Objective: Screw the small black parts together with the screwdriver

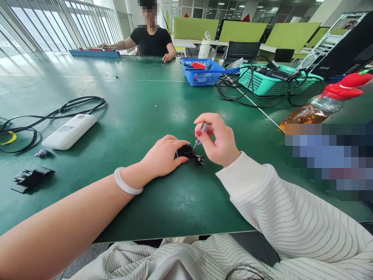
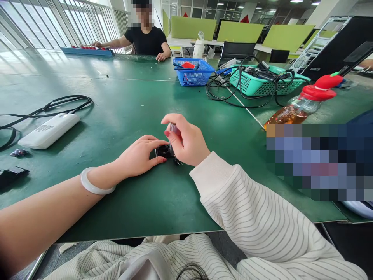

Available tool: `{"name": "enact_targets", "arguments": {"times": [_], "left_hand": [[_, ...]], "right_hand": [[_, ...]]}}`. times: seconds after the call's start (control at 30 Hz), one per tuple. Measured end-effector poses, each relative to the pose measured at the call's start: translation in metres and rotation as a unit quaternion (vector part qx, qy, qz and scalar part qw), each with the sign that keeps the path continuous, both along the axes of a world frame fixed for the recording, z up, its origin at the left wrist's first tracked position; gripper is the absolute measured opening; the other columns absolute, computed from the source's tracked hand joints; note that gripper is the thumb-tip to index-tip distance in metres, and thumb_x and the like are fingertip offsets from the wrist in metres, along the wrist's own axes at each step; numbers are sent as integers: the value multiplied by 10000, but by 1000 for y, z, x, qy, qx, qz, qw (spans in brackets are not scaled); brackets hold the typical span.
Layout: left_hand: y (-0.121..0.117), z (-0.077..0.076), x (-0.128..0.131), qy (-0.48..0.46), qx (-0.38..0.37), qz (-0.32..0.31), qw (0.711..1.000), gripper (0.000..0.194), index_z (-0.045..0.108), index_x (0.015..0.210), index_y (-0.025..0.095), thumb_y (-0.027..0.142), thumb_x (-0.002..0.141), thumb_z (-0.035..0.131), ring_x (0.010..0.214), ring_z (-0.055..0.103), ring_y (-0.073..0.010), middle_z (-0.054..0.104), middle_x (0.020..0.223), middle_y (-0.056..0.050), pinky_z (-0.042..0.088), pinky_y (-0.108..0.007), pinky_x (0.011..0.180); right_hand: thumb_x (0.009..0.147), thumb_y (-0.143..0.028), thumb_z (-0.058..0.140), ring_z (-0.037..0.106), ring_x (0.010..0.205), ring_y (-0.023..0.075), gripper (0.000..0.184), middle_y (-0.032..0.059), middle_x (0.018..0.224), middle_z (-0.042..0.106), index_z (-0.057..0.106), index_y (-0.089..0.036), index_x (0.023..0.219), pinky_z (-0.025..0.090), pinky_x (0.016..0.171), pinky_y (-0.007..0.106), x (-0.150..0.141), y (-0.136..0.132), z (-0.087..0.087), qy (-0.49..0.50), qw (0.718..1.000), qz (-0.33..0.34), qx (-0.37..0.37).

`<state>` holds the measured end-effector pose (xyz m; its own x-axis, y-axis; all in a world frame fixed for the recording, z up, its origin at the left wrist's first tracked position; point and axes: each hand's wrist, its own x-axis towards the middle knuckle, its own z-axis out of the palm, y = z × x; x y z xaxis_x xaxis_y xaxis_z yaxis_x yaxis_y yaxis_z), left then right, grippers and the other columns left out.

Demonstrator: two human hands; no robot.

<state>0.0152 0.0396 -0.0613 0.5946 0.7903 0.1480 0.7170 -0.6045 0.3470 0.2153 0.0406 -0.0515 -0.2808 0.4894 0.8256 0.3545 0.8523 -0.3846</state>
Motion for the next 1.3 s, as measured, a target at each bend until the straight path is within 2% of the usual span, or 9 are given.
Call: {"name": "enact_targets", "arguments": {"times": [0.13, 0.23, 0.33, 0.43, 0.5, 0.77, 1.0, 1.2, 1.3], "left_hand": [[1, 0, -1, -2, 9, -11, 1000, 382, 703, 1236, 186, 392, 916, 672, 1194, 616, -321, 759, 1126, -104, 504, -502, 1084], [0, 1, -1, 3, 9, 1, 1000, 457, 672, 1324, 190, 396, 916, 662, 1208, 612, -320, 755, 1167, -102, 506, -493, 1087], [-1, 2, 0, 9, 9, 11, 1000, 492, 646, 1383, 195, 371, 923, 630, 1237, 597, -318, 755, 1175, -97, 508, -480, 1091], [-1, 1, 0, 10, 6, 14, 1000, 506, 638, 1399, 193, 358, 922, 618, 1246, 593, -319, 758, 1165, -96, 512, -474, 1088], [0, 0, 0, 7, 4, 16, 1000, 514, 630, 1410, 198, 363, 923, 619, 1249, 591, -321, 755, 1177, -95, 514, -479, 1085], [0, 1, -1, -2, 0, 3, 1000, 458, 657, 1347, 194, 380, 928, 648, 1221, 611, -324, 750, 1183, -100, 495, -503, 1097], [1, 1, 0, 1, 3, 4, 1000, 483, 641, 1377, 187, 382, 934, 644, 1221, 609, -317, 743, 1215, -102, 485, -495, 1117], [0, 3, 0, 4, -7, 3, 1000, 485, 634, 1386, 184, 384, 946, 595, 1220, 612, -323, 737, 1236, -111, 487, -515, 1121], [0, 3, 0, 4, -1, -1, 1000, 479, 637, 1381, 176, 380, 952, 573, 1224, 610, -323, 736, 1236, -117, 483, -511, 1126]], "right_hand": [[994, -234, 548, 546, 565, 88, 144, -49, 771, 625, 569, -272, 1130, 498, 577, 233, -6, -7, 5, -46, 997, -37, 52], [1000, -309, 581, 579, 617, 107, 166, -9, 873, 660, 565, -262, 1159, 524, 592, 261, -5, -2, 1, 36, 994, -104, 20], [999, -374, 595, 560, 603, 99, 224, 5, 951, 669, 538, -265, 1186, 522, 581, 268, -1, 9, -6, 102, 985, -131, -36], [991, -353, 609, 526, 560, 89, 220, -20, 893, 655, 532, -265, 1177, 506, 566, 265, 2, 16, -11, 107, 983, -131, -72], [989, -321, 608, 535, 565, 90, 207, -27, 874, 652, 534, -260, 1172, 508, 575, 263, 1, 14, -10, 90, 986, -121, -69], [991, -212, 556, 580, 606, 104, 201, -42, 844, 664, 561, -277, 1180, 529, 616, 257, -9, -3, 1, -21, 996, -85, 32], [1004, -278, 565, 607, 657, 101, 182, -5, 999, 703, 535, -259, 1183, 553, 667, 262, -6, 2, -2, 25, 994, -107, -4], [1008, -274, 555, 581, 632, 103, 175, -34, 882, 685, 534, -266, 1181, 515, 633, 249, -6, 3, -1, 1, 994, -113, 1], [1017, -298, 540, 597, 653, 115, 172, -15, 906, 688, 535, -266, 1186, 527, 640, 263, -5, 1, -1, 5, 994, -109, 8]]}}
